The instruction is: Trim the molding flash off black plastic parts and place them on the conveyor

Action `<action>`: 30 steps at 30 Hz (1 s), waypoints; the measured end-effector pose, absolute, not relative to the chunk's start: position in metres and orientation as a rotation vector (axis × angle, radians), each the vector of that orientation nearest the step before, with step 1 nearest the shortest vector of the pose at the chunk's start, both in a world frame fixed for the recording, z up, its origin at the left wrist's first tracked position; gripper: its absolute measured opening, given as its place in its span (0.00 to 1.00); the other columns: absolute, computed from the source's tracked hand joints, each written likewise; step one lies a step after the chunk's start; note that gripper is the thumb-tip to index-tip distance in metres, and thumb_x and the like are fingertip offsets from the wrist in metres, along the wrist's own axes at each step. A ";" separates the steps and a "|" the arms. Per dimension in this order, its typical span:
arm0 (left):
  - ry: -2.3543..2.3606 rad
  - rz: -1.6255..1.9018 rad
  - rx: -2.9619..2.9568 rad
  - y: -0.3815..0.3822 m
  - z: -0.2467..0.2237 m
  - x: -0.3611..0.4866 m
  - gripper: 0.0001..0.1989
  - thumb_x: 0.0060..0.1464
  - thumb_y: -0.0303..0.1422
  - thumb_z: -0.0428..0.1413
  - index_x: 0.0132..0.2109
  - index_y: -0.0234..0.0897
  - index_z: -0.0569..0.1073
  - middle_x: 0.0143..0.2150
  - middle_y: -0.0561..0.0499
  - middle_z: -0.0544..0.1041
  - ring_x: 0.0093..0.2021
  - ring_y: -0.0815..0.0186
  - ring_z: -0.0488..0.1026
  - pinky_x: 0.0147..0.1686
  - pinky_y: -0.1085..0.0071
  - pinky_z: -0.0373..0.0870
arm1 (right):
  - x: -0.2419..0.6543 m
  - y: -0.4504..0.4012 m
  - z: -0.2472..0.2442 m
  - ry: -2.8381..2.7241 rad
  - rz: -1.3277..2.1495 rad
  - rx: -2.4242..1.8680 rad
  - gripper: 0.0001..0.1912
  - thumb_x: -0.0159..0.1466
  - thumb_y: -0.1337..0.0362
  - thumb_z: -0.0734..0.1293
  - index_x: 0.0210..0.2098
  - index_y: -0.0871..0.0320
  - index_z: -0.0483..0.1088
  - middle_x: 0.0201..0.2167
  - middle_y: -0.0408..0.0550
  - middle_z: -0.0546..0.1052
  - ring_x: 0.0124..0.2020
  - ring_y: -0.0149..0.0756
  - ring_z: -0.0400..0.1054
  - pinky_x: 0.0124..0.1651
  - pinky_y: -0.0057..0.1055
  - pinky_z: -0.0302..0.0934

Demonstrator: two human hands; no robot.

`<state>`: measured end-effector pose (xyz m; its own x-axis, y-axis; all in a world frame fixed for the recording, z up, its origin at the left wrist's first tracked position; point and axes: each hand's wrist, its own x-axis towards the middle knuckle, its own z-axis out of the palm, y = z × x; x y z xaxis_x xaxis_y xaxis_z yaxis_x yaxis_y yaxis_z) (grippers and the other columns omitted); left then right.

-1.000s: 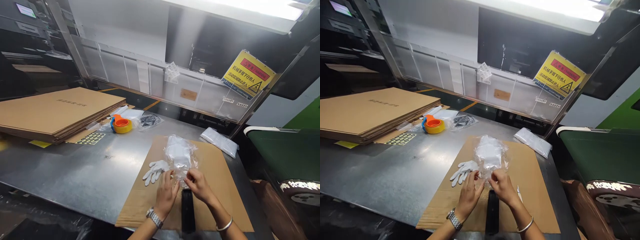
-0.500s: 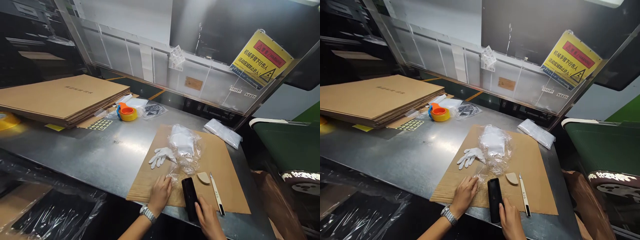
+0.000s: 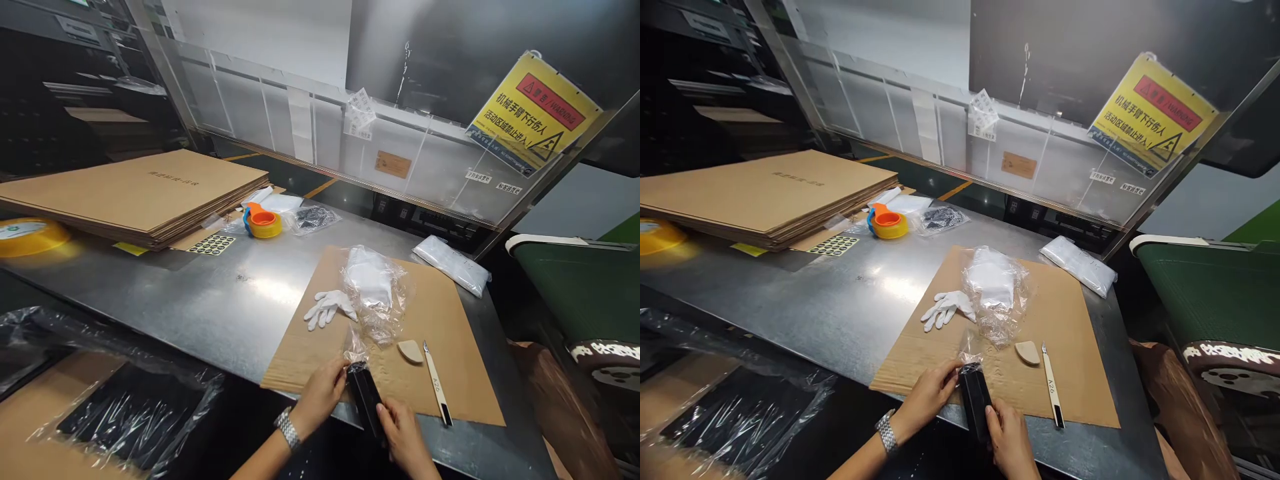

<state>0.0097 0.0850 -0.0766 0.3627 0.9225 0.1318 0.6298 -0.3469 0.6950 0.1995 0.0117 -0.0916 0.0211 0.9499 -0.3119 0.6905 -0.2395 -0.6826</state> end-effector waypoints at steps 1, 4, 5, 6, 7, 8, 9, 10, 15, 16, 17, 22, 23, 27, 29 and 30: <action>1.376 0.706 2.102 0.081 -0.076 0.012 0.13 0.55 0.24 0.45 0.43 0.36 0.72 0.37 0.47 0.77 0.38 0.62 0.74 0.38 0.69 0.69 | 0.198 0.011 -0.090 -1.718 0.963 -1.987 0.24 0.63 0.45 0.49 0.25 0.56 0.62 0.21 0.50 0.71 0.23 0.40 0.70 0.20 0.28 0.56; 1.450 0.694 2.182 0.069 -0.073 0.023 0.14 0.58 0.26 0.42 0.39 0.35 0.72 0.34 0.43 0.75 0.36 0.57 0.73 0.35 0.63 0.68 | 0.189 0.010 -0.085 -1.806 0.731 -2.049 0.21 0.64 0.50 0.52 0.31 0.56 0.68 0.21 0.55 0.74 0.27 0.48 0.71 0.26 0.32 0.57; 1.437 0.687 2.222 0.065 -0.072 0.027 0.13 0.58 0.27 0.42 0.37 0.36 0.72 0.32 0.43 0.75 0.35 0.57 0.72 0.34 0.64 0.67 | 0.185 0.011 -0.084 -1.829 0.683 -2.060 0.20 0.64 0.52 0.53 0.34 0.56 0.69 0.20 0.55 0.74 0.25 0.49 0.71 0.26 0.33 0.57; 1.402 0.678 2.266 0.061 -0.070 0.029 0.12 0.57 0.27 0.44 0.36 0.37 0.72 0.31 0.45 0.75 0.34 0.58 0.72 0.33 0.65 0.67 | 0.183 0.012 -0.082 -1.850 0.648 -2.063 0.19 0.64 0.53 0.53 0.37 0.56 0.70 0.20 0.55 0.74 0.24 0.49 0.71 0.26 0.33 0.57; 1.356 0.671 2.307 0.059 -0.068 0.031 0.11 0.56 0.27 0.45 0.35 0.39 0.73 0.30 0.46 0.75 0.32 0.59 0.72 0.32 0.66 0.67 | 0.181 0.015 -0.080 -1.869 0.625 -2.050 0.18 0.64 0.54 0.53 0.42 0.56 0.69 0.20 0.54 0.74 0.24 0.48 0.72 0.27 0.32 0.57; 1.313 0.667 2.340 0.057 -0.066 0.031 0.10 0.56 0.27 0.46 0.34 0.39 0.73 0.29 0.47 0.75 0.31 0.61 0.72 0.32 0.68 0.66 | 0.180 0.017 -0.077 -1.882 0.610 -2.024 0.18 0.65 0.56 0.53 0.46 0.56 0.67 0.22 0.53 0.76 0.25 0.47 0.72 0.27 0.32 0.57; 1.284 0.665 2.361 0.056 -0.063 0.030 0.10 0.56 0.27 0.47 0.34 0.40 0.73 0.29 0.48 0.75 0.31 0.61 0.71 0.31 0.68 0.66 | 0.180 0.021 -0.074 -1.887 0.599 -1.992 0.19 0.65 0.58 0.52 0.49 0.57 0.64 0.25 0.53 0.77 0.27 0.46 0.73 0.28 0.31 0.58; 1.274 0.668 2.369 0.056 -0.060 0.028 0.11 0.56 0.26 0.46 0.35 0.39 0.73 0.29 0.47 0.75 0.31 0.61 0.72 0.31 0.68 0.66 | 0.180 0.025 -0.070 -1.882 0.593 -1.954 0.20 0.66 0.59 0.50 0.52 0.57 0.62 0.29 0.53 0.78 0.30 0.44 0.73 0.29 0.30 0.59; 1.272 0.689 2.325 0.056 -0.039 0.018 0.14 0.55 0.25 0.44 0.41 0.38 0.73 0.30 0.46 0.76 0.31 0.60 0.72 0.30 0.68 0.66 | 0.172 0.046 -0.037 -2.043 0.417 -2.029 0.19 0.66 0.63 0.51 0.53 0.57 0.63 0.25 0.52 0.77 0.26 0.42 0.73 0.26 0.29 0.55; 1.258 0.692 2.308 0.056 -0.034 0.017 0.13 0.55 0.26 0.44 0.39 0.39 0.74 0.29 0.47 0.76 0.31 0.60 0.72 0.29 0.68 0.66 | 0.170 0.050 -0.028 -2.114 0.369 -2.051 0.17 0.65 0.63 0.53 0.49 0.56 0.67 0.21 0.51 0.75 0.23 0.43 0.71 0.25 0.29 0.52; 1.260 0.700 2.280 0.056 -0.028 0.015 0.13 0.55 0.26 0.45 0.37 0.40 0.74 0.28 0.48 0.76 0.31 0.61 0.73 0.30 0.68 0.65 | 0.167 0.055 -0.018 -2.178 0.338 -2.046 0.15 0.65 0.63 0.54 0.43 0.55 0.70 0.19 0.51 0.74 0.22 0.42 0.70 0.24 0.29 0.50; 1.431 0.819 2.015 0.074 0.002 -0.005 0.13 0.56 0.29 0.44 0.39 0.39 0.74 0.32 0.48 0.78 0.31 0.63 0.73 0.30 0.70 0.64 | 0.164 0.087 0.034 -2.436 0.454 -1.705 0.16 0.63 0.63 0.56 0.22 0.56 0.67 0.19 0.47 0.72 0.22 0.34 0.66 0.25 0.27 0.48; 1.449 0.836 1.973 0.078 0.008 -0.011 0.13 0.56 0.30 0.45 0.38 0.40 0.75 0.31 0.49 0.78 0.29 0.64 0.72 0.29 0.71 0.64 | 0.163 0.093 0.042 -2.491 0.486 -1.622 0.14 0.63 0.65 0.57 0.23 0.55 0.67 0.20 0.45 0.72 0.22 0.33 0.66 0.25 0.27 0.48; 1.325 1.012 1.621 0.083 0.021 -0.032 0.11 0.54 0.35 0.50 0.40 0.39 0.76 0.22 0.54 0.72 0.23 0.69 0.66 0.25 0.73 0.61 | 0.153 0.108 0.066 -2.593 0.551 -1.331 0.11 0.62 0.69 0.54 0.33 0.55 0.67 0.25 0.45 0.73 0.27 0.33 0.65 0.29 0.27 0.53; 1.192 1.232 1.174 0.078 0.016 -0.039 0.14 0.50 0.38 0.54 0.43 0.38 0.74 0.24 0.55 0.69 0.24 0.70 0.64 0.26 0.74 0.61 | 0.140 0.112 0.071 -2.512 0.660 -1.168 0.11 0.63 0.68 0.53 0.34 0.55 0.66 0.26 0.45 0.72 0.27 0.33 0.65 0.29 0.27 0.56; 1.148 1.348 0.928 0.074 0.010 -0.042 0.16 0.49 0.40 0.55 0.44 0.38 0.73 0.26 0.54 0.69 0.26 0.70 0.64 0.28 0.74 0.63 | 0.131 0.113 0.071 -2.442 0.728 -1.097 0.11 0.63 0.67 0.54 0.33 0.55 0.66 0.25 0.44 0.71 0.25 0.32 0.64 0.29 0.26 0.57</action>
